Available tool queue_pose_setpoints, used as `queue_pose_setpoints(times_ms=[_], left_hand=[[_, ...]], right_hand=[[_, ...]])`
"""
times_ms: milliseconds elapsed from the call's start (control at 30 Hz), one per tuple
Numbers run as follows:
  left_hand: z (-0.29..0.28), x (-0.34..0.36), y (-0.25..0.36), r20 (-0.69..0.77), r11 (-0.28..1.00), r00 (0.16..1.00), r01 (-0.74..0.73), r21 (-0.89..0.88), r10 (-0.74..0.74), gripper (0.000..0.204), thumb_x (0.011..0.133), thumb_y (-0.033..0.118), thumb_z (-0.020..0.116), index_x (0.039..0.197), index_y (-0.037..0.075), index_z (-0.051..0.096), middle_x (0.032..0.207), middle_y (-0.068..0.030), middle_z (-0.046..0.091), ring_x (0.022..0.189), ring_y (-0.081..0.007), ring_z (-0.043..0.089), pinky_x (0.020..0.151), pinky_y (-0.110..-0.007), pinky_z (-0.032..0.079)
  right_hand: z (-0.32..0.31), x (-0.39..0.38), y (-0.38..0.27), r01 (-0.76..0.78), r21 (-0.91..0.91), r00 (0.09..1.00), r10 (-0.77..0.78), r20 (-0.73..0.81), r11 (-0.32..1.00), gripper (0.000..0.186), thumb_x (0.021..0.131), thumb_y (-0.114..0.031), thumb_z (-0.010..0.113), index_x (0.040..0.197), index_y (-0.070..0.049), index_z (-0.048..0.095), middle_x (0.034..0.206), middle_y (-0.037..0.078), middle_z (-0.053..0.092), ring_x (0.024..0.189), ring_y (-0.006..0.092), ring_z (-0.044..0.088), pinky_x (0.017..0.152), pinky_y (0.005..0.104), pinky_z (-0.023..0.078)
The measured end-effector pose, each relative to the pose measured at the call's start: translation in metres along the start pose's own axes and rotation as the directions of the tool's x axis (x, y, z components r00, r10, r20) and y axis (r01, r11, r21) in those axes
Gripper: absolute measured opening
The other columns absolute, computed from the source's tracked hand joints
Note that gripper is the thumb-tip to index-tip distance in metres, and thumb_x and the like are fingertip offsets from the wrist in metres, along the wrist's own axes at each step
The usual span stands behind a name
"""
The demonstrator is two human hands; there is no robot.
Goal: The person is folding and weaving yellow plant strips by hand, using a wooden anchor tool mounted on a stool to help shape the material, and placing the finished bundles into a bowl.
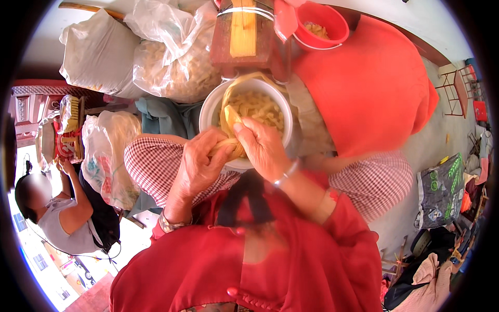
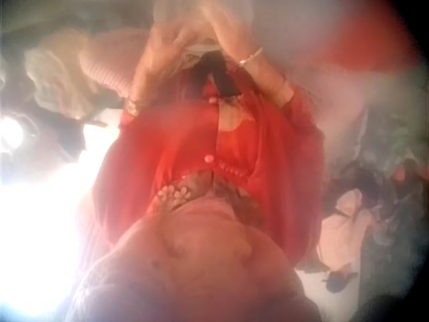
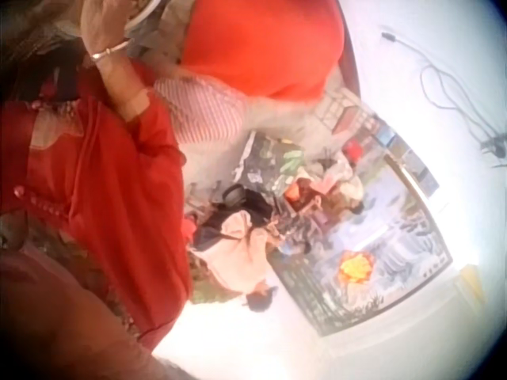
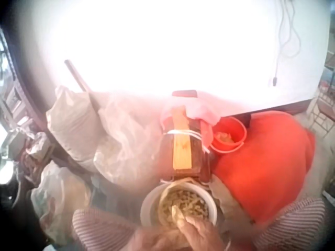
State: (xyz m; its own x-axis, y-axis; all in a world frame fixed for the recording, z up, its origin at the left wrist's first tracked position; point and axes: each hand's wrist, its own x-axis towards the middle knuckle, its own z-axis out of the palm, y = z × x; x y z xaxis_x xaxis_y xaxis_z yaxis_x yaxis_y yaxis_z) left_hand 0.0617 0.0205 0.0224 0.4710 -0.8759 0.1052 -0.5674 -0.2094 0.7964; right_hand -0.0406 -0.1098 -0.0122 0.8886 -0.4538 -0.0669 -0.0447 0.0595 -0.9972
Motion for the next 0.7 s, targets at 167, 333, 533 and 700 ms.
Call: queue_pose_setpoints(times_ms=[167,333,533,700], left_hand=[[0.003,-0.002,0.010,-0.186,0.955,0.938,-0.279,0.096,0.293,0.017,0.073,0.002,0.068,0.087,0.003,0.058,0.097,-0.0147,0.059,0.077,-0.0342,0.060,0.062,-0.040,0.050],[0.004,-0.010,0.008,-0.069,0.999,0.997,-0.023,-0.022,0.022,0.014,0.080,0.004,0.065,0.091,0.004,0.058,0.086,-0.0097,0.060,0.072,-0.0252,0.061,0.056,-0.031,0.049],[0.013,-0.013,0.007,0.223,0.297,0.949,0.284,-0.912,-0.223,0.020,0.092,0.011,0.055,0.111,0.004,0.055,0.084,-0.0018,0.062,0.072,-0.0071,0.056,0.059,-0.018,0.044],[0.017,-0.009,-0.003,-0.039,0.935,0.977,-0.211,-0.283,0.209,0.043,0.091,0.025,0.055,0.125,-0.001,0.051,0.103,-0.0127,0.058,0.100,-0.0241,0.054,0.088,-0.033,0.043]], right_hand=[[-0.014,-0.002,-0.013,-0.231,0.051,0.930,0.205,0.306,0.972,0.032,0.095,-0.021,0.047,0.073,0.001,0.053,0.061,0.004,0.043,0.061,0.0086,0.040,0.054,0.0258,0.035],[-0.017,-0.010,-0.006,-0.023,-0.029,0.956,0.031,0.292,0.999,0.034,0.096,-0.031,0.048,0.083,-0.001,0.057,0.066,0.003,0.048,0.060,0.0085,0.041,0.053,0.0258,0.035],[-0.018,-0.022,-0.011,-0.039,0.168,0.962,-0.008,0.273,0.985,0.033,0.098,-0.034,0.045,0.095,-0.003,0.056,0.069,-0.002,0.050,0.055,0.0046,0.040,0.049,0.0209,0.032],[-0.020,-0.031,-0.007,-0.206,0.297,0.948,0.114,0.297,0.932,0.036,0.099,-0.035,0.043,0.096,-0.002,0.055,0.064,-0.002,0.048,0.046,0.0046,0.037,0.043,0.0193,0.031]])
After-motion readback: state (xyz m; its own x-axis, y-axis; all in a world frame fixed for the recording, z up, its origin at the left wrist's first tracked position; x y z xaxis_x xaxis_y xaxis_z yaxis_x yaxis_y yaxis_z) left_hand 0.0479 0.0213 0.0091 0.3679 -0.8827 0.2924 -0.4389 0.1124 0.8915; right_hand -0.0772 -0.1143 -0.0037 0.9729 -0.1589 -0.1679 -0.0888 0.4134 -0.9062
